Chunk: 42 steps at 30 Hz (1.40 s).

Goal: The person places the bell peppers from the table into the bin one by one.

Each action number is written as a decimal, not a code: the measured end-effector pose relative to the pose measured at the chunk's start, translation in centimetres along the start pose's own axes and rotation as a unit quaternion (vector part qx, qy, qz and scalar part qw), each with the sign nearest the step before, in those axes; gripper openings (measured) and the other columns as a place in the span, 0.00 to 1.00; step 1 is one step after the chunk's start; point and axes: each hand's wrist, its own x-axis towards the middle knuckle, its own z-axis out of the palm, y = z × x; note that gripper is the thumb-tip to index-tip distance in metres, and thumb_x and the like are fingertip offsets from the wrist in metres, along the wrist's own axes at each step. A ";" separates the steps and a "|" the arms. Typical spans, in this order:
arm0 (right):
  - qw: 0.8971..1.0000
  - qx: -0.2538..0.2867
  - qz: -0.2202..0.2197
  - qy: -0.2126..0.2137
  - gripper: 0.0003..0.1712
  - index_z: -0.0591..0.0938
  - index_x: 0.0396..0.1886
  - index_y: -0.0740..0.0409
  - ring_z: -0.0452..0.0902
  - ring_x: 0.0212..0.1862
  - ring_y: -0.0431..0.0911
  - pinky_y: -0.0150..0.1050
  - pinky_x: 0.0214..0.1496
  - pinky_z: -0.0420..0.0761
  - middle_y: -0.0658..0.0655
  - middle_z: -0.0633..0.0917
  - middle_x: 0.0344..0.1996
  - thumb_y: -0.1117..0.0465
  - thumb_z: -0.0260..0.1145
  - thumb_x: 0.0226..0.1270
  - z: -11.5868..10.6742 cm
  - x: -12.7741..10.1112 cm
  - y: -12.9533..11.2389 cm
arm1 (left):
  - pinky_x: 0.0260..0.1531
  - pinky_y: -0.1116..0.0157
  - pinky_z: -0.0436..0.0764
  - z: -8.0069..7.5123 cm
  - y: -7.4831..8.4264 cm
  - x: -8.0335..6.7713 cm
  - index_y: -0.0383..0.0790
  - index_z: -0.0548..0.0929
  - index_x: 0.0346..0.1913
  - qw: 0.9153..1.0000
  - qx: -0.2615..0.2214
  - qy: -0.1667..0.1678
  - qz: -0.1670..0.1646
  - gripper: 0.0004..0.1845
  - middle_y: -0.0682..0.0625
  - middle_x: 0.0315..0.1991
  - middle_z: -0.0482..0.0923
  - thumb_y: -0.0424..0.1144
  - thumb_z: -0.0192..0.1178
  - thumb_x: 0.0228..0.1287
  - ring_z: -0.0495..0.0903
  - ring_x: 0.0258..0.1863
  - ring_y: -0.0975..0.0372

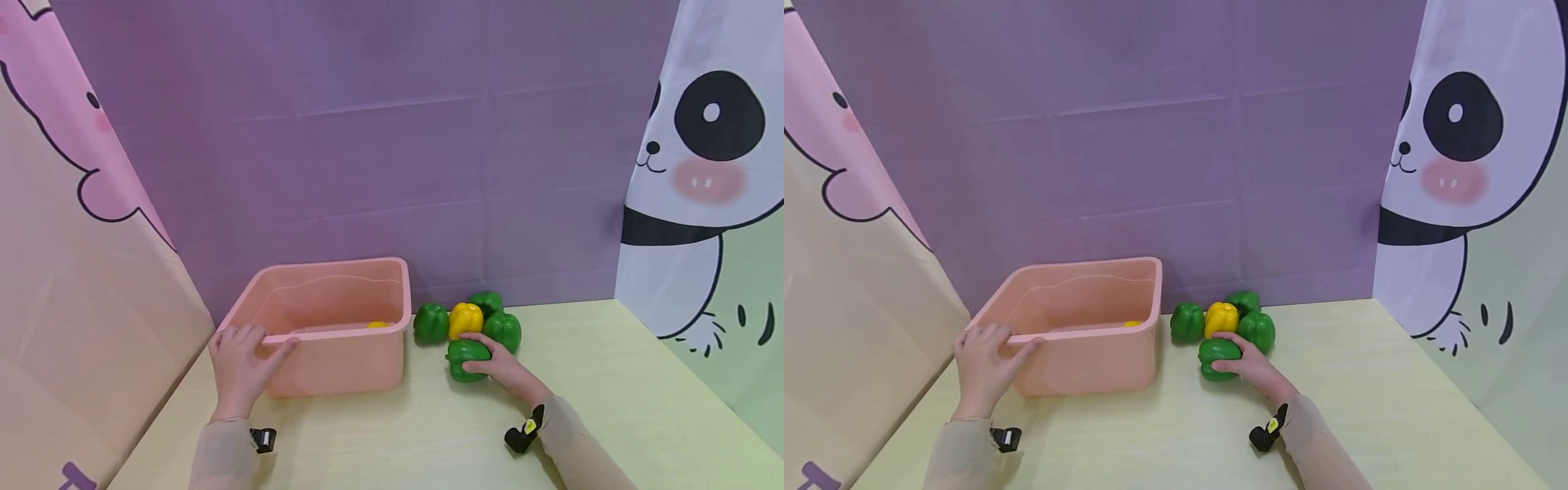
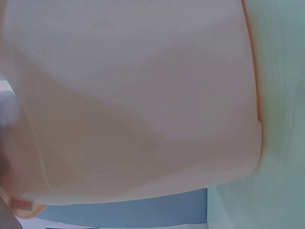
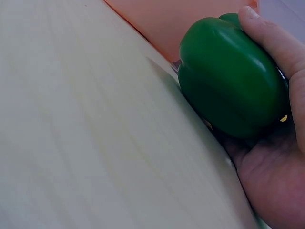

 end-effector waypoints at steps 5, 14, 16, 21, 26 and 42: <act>1.000 -0.003 -0.002 -0.001 0.37 0.68 0.69 0.56 0.72 0.54 0.52 0.41 0.56 0.73 0.62 0.73 0.59 0.59 0.72 0.60 0.1 0.1 0.0 | 0.51 0.43 0.55 -0.2 0.0 0.0 0.46 0.69 0.21 1.000 0.003 0.006 0.006 0.23 0.51 0.24 0.73 0.55 0.72 0.43 0.65 0.30 0.53; 1.000 -0.010 -0.009 -0.002 0.38 0.69 0.67 0.57 0.73 0.53 0.52 0.41 0.55 0.73 0.63 0.74 0.58 0.56 0.73 0.59 0.1 0.4 0.1 | 0.51 0.42 0.55 -0.3 -0.2 -0.1 0.46 0.69 0.21 1.000 0.004 0.008 0.009 0.23 0.50 0.25 0.73 0.54 0.72 0.43 0.65 0.31 0.52; 1.000 -0.013 -0.006 0.004 0.38 0.70 0.67 0.56 0.73 0.53 0.52 0.42 0.56 0.73 0.62 0.74 0.58 0.56 0.74 0.58 0.1 0.5 0.1 | 0.51 0.42 0.55 -0.4 -0.2 -0.1 0.46 0.69 0.21 1.000 0.004 0.009 0.009 0.23 0.50 0.25 0.73 0.54 0.72 0.43 0.65 0.31 0.52; 1.000 -0.015 -0.001 0.020 0.37 0.72 0.65 0.54 0.72 0.54 0.52 0.43 0.56 0.73 0.61 0.74 0.58 0.55 0.75 0.56 0.2 0.7 -0.2 | 0.51 0.42 0.55 -0.4 -0.3 -0.1 0.45 0.70 0.21 1.000 0.003 0.012 0.009 0.23 0.51 0.24 0.73 0.55 0.72 0.43 0.65 0.30 0.53; 1.000 -0.012 -0.008 0.019 0.38 0.71 0.66 0.56 0.73 0.52 0.53 0.43 0.54 0.74 0.63 0.74 0.57 0.58 0.74 0.57 0.2 0.7 -0.8 | 0.51 0.42 0.55 -0.4 -0.4 0.0 0.45 0.71 0.22 1.000 0.004 0.012 0.009 0.23 0.51 0.24 0.73 0.58 0.71 0.45 0.64 0.30 0.53; 0.998 -0.045 -0.010 0.031 0.38 0.71 0.67 0.53 0.73 0.52 0.54 0.46 0.52 0.75 0.64 0.74 0.57 0.57 0.75 0.56 -0.2 0.1 -1.7 | 0.52 0.44 0.58 -1.1 0.4 0.5 0.42 0.81 0.31 1.000 0.007 -0.021 0.011 0.19 0.48 0.30 0.78 0.52 0.74 0.44 0.70 0.35 0.52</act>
